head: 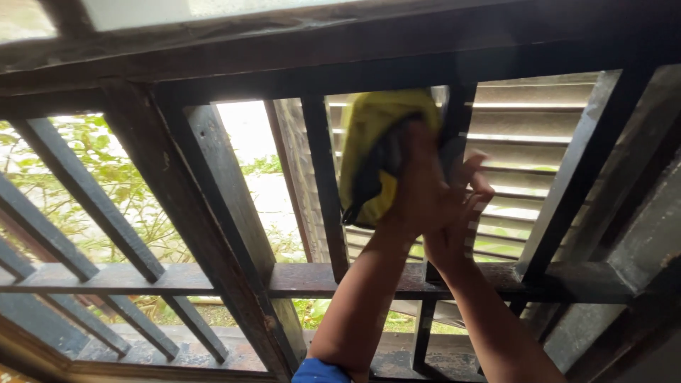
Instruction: Cleaning a window grille and window panes using a cloth.
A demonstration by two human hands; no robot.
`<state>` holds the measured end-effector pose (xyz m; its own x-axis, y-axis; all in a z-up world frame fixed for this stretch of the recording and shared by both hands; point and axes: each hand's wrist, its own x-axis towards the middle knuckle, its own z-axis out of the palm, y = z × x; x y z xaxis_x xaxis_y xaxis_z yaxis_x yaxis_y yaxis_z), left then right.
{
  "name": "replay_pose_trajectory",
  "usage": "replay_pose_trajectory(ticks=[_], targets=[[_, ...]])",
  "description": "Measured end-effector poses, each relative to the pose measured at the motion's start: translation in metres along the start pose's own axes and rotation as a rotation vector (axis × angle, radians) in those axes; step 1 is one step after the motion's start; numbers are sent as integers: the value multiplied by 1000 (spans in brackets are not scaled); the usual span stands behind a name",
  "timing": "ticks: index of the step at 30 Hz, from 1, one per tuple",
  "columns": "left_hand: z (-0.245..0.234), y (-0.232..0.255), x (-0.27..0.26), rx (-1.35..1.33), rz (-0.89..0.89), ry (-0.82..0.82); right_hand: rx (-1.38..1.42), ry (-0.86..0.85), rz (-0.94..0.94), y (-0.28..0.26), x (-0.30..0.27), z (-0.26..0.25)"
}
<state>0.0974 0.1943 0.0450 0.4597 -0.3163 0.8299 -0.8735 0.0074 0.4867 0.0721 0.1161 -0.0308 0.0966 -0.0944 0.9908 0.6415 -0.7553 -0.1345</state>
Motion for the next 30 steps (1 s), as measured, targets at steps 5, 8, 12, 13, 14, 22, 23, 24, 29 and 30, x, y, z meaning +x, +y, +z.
replay_pose_trajectory(ticks=[5,8,12,13,14,22,23,24,29,30], targets=[[-35,5,20,108,170,432,555,-146,465,-32,24,-11],[-30,15,25,139,143,471,517,-127,402,-36,25,-10],[-14,29,20,-214,174,270,481,-101,337,-27,14,-6],[-17,26,19,-212,175,279,485,-107,332,-26,12,-6],[-20,22,20,-141,184,299,489,-113,423,-25,11,-5],[-36,60,5,564,473,284,-82,28,52,-26,20,-5],[-35,63,7,621,452,274,68,10,113,-24,18,-3],[-35,66,8,677,429,266,220,-11,171,-22,16,-3],[-33,41,-8,820,651,243,400,-108,224,0,-7,-2],[-33,36,-14,900,735,199,262,-57,-17,1,-9,-1]])
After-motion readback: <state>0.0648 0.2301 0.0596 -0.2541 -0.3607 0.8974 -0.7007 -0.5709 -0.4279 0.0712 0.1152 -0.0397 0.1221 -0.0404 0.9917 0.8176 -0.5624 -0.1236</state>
